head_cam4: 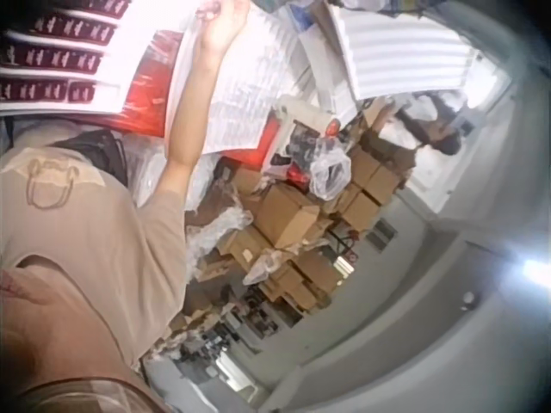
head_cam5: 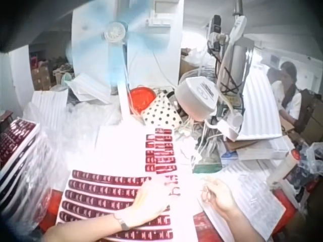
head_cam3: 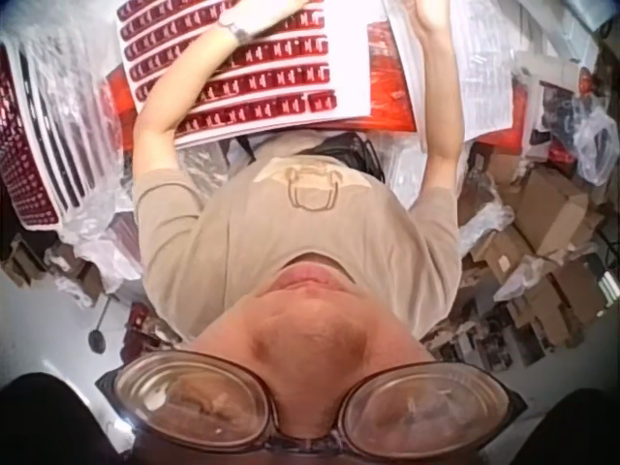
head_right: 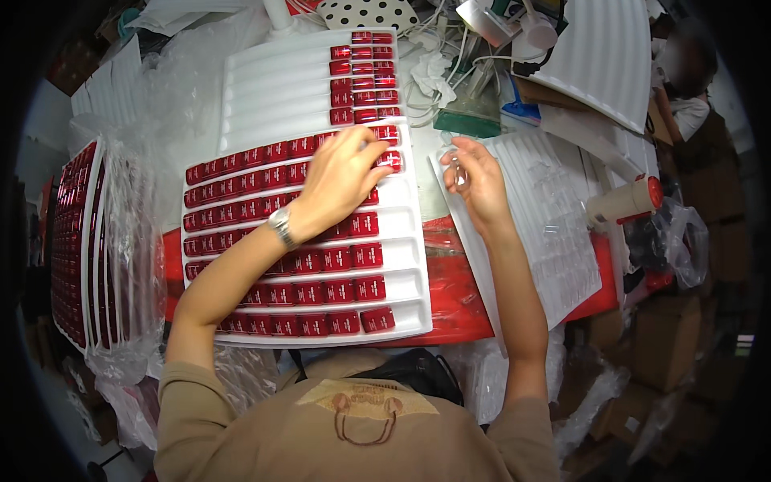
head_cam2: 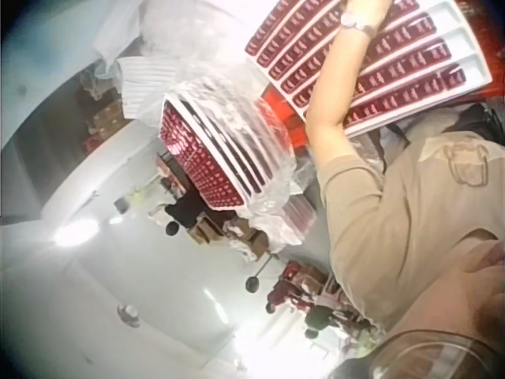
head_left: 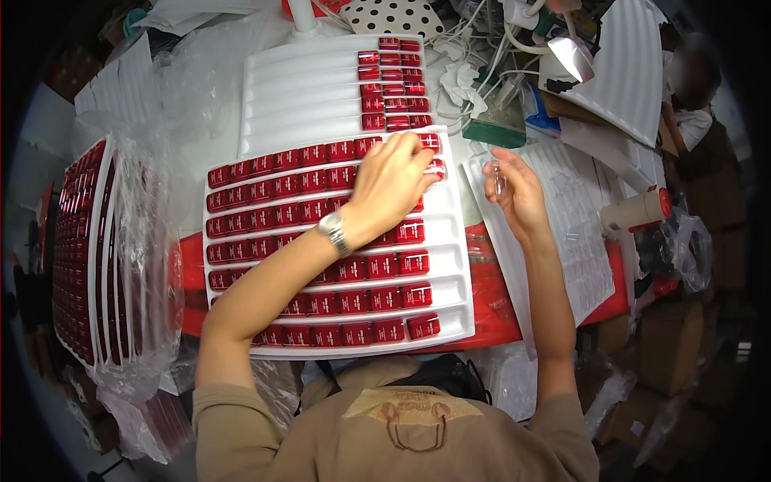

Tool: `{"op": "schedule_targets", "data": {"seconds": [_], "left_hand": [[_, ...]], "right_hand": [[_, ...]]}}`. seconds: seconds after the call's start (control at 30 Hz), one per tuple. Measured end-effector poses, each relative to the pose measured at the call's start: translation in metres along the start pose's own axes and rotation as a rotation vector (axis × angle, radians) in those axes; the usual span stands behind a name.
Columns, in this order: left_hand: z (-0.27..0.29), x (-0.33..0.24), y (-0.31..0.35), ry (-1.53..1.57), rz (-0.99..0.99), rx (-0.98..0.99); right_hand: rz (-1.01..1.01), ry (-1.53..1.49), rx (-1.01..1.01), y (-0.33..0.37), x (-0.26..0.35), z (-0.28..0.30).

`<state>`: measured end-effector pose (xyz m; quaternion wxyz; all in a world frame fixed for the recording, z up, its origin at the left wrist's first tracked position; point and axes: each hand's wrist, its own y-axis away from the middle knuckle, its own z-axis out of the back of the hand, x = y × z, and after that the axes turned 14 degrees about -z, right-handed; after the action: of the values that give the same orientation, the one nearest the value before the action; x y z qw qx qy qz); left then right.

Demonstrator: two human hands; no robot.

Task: Sort small red plastic items into a tray and package them into individual plastic bags.

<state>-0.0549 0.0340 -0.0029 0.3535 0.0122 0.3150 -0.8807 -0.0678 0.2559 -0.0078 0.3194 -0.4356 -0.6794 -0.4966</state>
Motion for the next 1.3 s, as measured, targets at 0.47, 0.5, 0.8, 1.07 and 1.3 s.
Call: {"op": "schedule_targets", "data": {"seconds": [0.47, 0.5, 0.8, 1.07, 1.3], "left_hand": [[0.022, -0.020, 0.040, 0.821, 0.259, -0.103], [0.021, -0.020, 0.039, 0.806, 0.275, -0.100], [0.015, -0.022, 0.017, -0.044, -0.068, 0.019], [0.052, 0.003, 0.048, 0.012, -0.002, 0.124], [0.048, -0.013, 0.047, 0.159, 0.134, 0.065]], "right_hand": [[0.428, 0.705, 0.259, 0.043, -0.029, -0.053], [0.417, 0.860, 0.305, 0.038, -0.021, -0.040], [0.174, 1.805, -0.783, -0.059, -0.005, 0.070], [0.271, 0.531, -0.202, -0.005, 0.008, 0.027], [0.372, 0.209, -0.012, 0.038, -0.026, -0.076]]}}
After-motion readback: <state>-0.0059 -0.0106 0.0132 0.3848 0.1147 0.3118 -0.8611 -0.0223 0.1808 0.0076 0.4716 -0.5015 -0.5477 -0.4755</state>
